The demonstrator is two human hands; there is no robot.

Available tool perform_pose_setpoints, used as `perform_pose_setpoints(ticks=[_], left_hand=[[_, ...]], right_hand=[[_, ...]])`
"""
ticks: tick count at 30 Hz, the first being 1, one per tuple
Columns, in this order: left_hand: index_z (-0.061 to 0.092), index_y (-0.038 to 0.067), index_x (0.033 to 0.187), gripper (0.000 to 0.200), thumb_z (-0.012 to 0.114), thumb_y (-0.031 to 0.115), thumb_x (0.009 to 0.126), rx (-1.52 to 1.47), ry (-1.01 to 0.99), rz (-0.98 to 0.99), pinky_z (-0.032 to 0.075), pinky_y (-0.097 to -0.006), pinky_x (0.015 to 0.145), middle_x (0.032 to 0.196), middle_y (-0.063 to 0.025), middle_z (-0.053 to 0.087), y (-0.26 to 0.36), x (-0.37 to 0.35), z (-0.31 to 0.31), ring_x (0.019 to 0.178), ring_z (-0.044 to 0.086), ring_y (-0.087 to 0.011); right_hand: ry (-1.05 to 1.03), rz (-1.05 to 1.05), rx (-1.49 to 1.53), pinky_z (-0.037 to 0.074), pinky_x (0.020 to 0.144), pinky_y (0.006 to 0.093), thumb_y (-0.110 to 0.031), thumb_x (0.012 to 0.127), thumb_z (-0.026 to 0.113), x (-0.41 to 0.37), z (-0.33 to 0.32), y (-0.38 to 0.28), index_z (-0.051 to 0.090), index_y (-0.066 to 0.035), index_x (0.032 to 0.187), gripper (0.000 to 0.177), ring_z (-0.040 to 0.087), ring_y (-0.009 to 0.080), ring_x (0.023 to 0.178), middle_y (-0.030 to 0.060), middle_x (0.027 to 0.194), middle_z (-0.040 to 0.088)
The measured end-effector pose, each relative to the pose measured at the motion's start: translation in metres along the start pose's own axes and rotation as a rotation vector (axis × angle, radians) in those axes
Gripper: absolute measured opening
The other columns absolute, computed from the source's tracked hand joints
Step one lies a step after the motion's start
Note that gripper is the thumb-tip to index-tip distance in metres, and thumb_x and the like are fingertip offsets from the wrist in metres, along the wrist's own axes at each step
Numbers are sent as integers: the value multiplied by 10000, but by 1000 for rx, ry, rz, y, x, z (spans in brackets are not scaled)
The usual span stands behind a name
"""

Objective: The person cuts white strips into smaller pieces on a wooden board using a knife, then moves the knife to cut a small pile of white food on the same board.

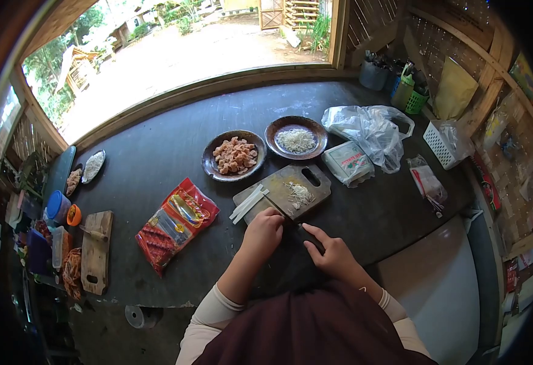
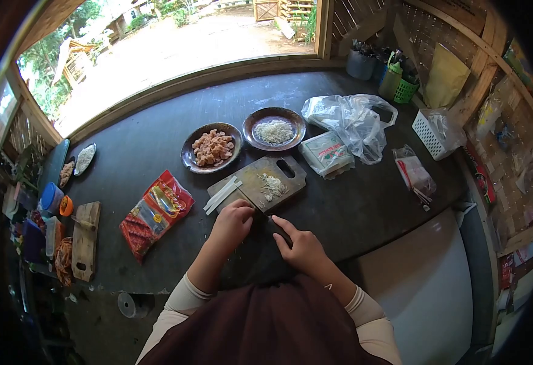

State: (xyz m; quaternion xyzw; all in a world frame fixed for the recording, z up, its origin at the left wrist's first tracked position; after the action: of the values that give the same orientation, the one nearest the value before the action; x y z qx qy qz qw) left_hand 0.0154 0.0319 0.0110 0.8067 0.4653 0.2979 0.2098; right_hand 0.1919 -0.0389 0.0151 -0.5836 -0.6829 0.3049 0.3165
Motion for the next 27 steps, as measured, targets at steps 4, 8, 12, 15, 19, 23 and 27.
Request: perform_pose_setpoints(ticks=[4, 8, 12, 15, 19, 23, 27], left_hand=[[717, -1, 918, 163, 641, 40, 780, 0, 26, 11, 522, -389, 835, 993, -142, 663, -5, 0, 3, 931, 647, -332], [714, 1, 910, 154, 639, 38, 781, 0, 13, -3, 520, -390, 836, 993, -140, 659, -4, 0, 3, 939, 643, -330], [710, 0, 905, 149, 638, 40, 781, 7, 20, -2, 517, -389, 844, 993, -138, 658, -3, -1, 2, 945, 640, -327], [709, -1, 903, 148, 639, 43, 780, 13, 19, 1, 516, -391, 850, 996, -136, 658, -2, -1, 3, 954, 638, -325], [707, -2, 900, 146, 641, 41, 778, 36, 1, -10, 515, -391, 854, 1001, -136, 657, -2, -1, 4, 960, 636, -323], [706, -5, 900, 146, 641, 39, 777, 52, -8, -13, 512, -387, 863, 1009, -134, 657, -3, -1, 4, 975, 632, -321], [709, -4, 905, 150, 640, 37, 779, 49, 3, -15, 508, -386, 873, 1015, -133, 658, -3, -1, 5, 987, 630, -322]], right_hand=[[30, -24, 6, 543, 735, 479, -273, 916, 610, 1, 0, 2, 549, -177, 1330, 430, 664, 429, 844, 243, 890, 686], [5, 0, -6, 545, 725, 480, -280, 915, 614, -3, -1, 4, 543, -185, 1337, 439, 665, 428, 833, 229, 900, 691], [3, -21, -4, 545, 721, 486, -287, 914, 616, -6, -2, 4, 547, -196, 1335, 437, 669, 420, 820, 219, 902, 695], [2, -37, -26, 547, 711, 484, -302, 917, 607, -6, -3, 5, 549, -208, 1333, 430, 673, 415, 804, 213, 880, 698], [-42, -5, -147, 548, 687, 482, -320, 922, 595, -3, -10, -5, 544, -223, 1333, 425, 674, 414, 771, 203, 842, 698], [-86, 22, -212, 545, 666, 490, -333, 927, 585, 6, -8, -8, 535, -237, 1336, 423, 671, 418, 737, 208, 792, 689], [-92, 61, -196, 530, 664, 470, -297, 916, 617, 8, -10, -11, 547, -213, 1326, 424, 656, 418, 720, 219, 768, 667]])
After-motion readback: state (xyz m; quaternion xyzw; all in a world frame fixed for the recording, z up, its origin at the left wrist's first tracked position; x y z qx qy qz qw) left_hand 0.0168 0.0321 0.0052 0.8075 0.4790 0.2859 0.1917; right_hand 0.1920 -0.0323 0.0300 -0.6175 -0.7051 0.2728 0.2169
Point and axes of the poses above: each hand's wrist, its own x-axis towards the middle knuckle, its own z-axis out of the palm, y = z × x, the point moved 4 cm from there along x, towards the middle knuckle
